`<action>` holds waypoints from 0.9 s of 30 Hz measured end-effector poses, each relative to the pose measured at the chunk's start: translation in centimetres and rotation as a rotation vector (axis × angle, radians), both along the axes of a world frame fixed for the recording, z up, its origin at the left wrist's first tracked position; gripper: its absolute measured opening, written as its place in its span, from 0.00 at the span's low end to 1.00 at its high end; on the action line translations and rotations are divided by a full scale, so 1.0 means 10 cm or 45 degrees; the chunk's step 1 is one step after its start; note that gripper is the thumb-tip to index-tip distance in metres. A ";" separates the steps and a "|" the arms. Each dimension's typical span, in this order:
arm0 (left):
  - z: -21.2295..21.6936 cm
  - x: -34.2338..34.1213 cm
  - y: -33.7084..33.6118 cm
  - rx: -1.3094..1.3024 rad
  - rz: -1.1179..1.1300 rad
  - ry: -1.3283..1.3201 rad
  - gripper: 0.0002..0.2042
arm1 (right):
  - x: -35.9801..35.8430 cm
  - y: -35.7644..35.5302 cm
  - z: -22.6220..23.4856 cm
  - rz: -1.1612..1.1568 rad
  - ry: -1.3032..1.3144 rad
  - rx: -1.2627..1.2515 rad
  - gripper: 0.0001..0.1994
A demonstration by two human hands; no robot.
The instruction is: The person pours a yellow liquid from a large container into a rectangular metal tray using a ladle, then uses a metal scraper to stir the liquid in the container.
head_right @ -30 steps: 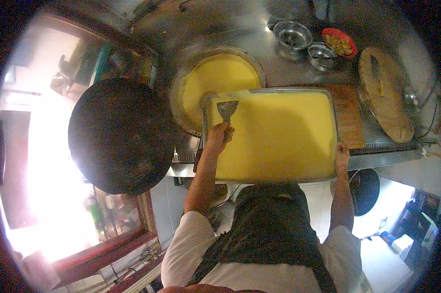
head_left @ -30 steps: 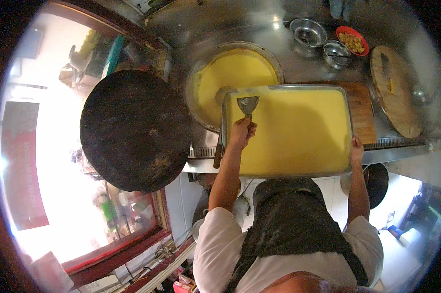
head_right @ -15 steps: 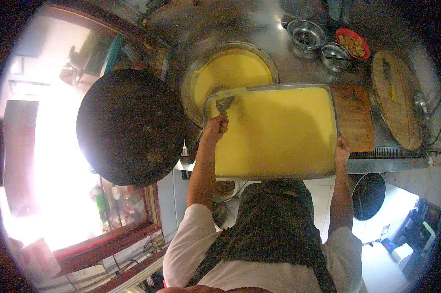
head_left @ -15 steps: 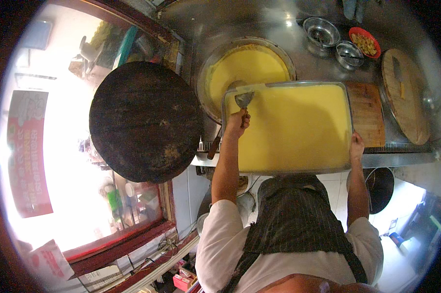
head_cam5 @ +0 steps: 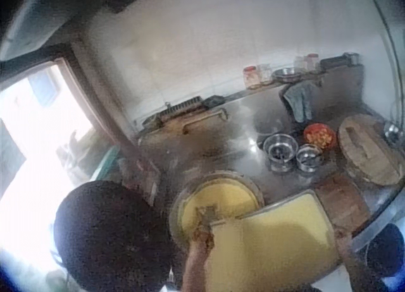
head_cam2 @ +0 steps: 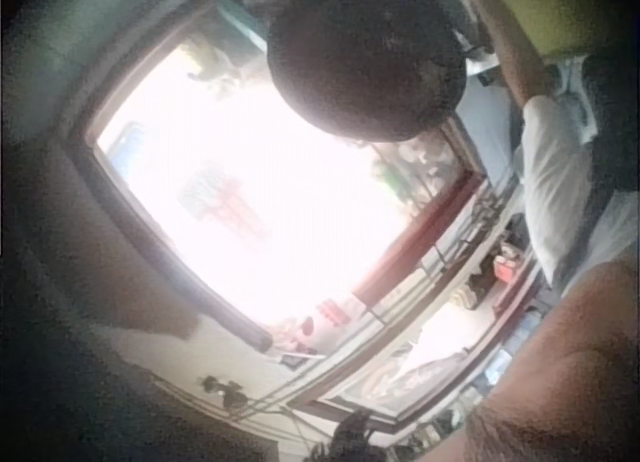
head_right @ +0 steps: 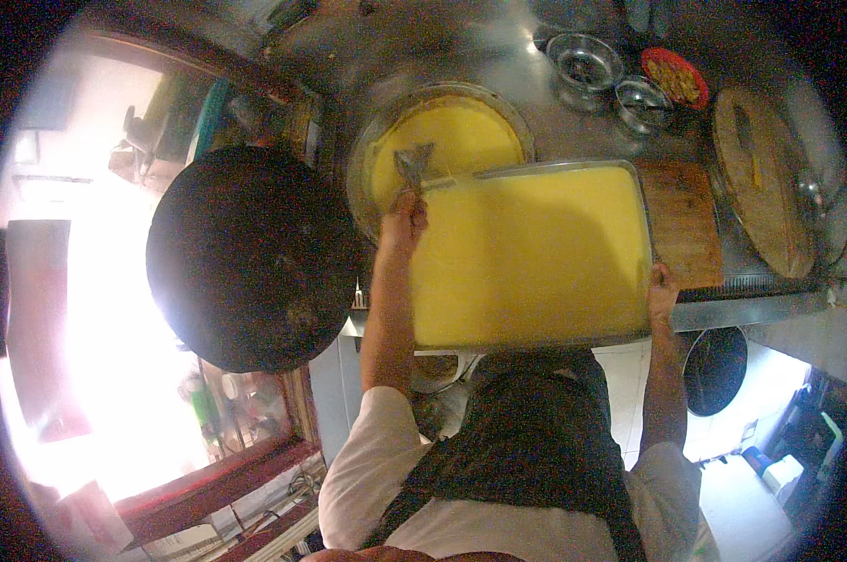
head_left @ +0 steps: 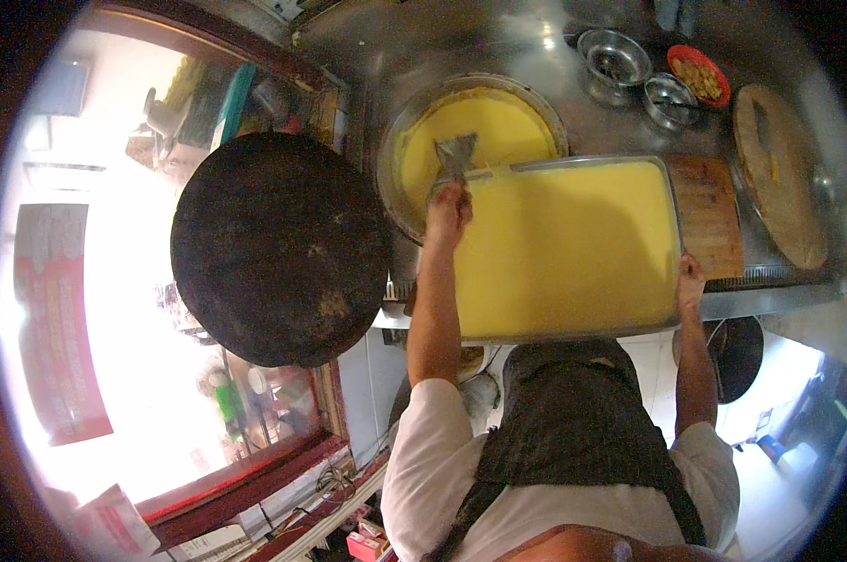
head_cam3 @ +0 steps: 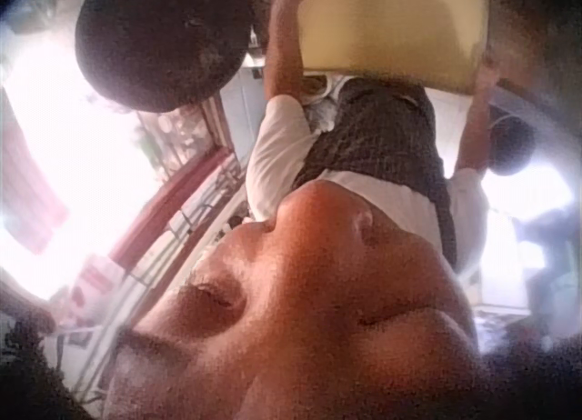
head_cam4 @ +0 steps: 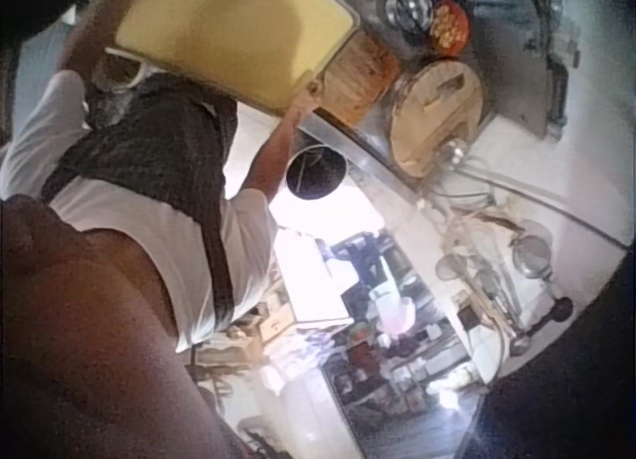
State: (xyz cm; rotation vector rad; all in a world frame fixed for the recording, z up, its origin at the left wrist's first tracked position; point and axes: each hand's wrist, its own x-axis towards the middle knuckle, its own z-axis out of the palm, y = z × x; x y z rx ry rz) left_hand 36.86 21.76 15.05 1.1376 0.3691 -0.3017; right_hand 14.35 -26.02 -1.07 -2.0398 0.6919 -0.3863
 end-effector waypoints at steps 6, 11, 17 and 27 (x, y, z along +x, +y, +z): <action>0.82 0.55 -0.18 0.027 -0.134 -0.233 0.08 | -0.10 -0.24 -0.16 0.012 -0.179 -0.139 0.14; -0.73 0.54 0.47 0.036 -0.390 0.124 0.06 | 0.02 -0.11 -0.20 -0.027 -0.069 0.103 0.12; -0.44 -0.29 0.14 -0.121 -0.318 0.245 0.07 | -0.05 -0.20 -0.33 0.052 -0.354 0.213 0.13; -0.41 -0.26 -0.29 -0.007 -0.270 0.321 0.10 | 0.03 0.11 0.14 0.007 -0.144 -0.182 0.17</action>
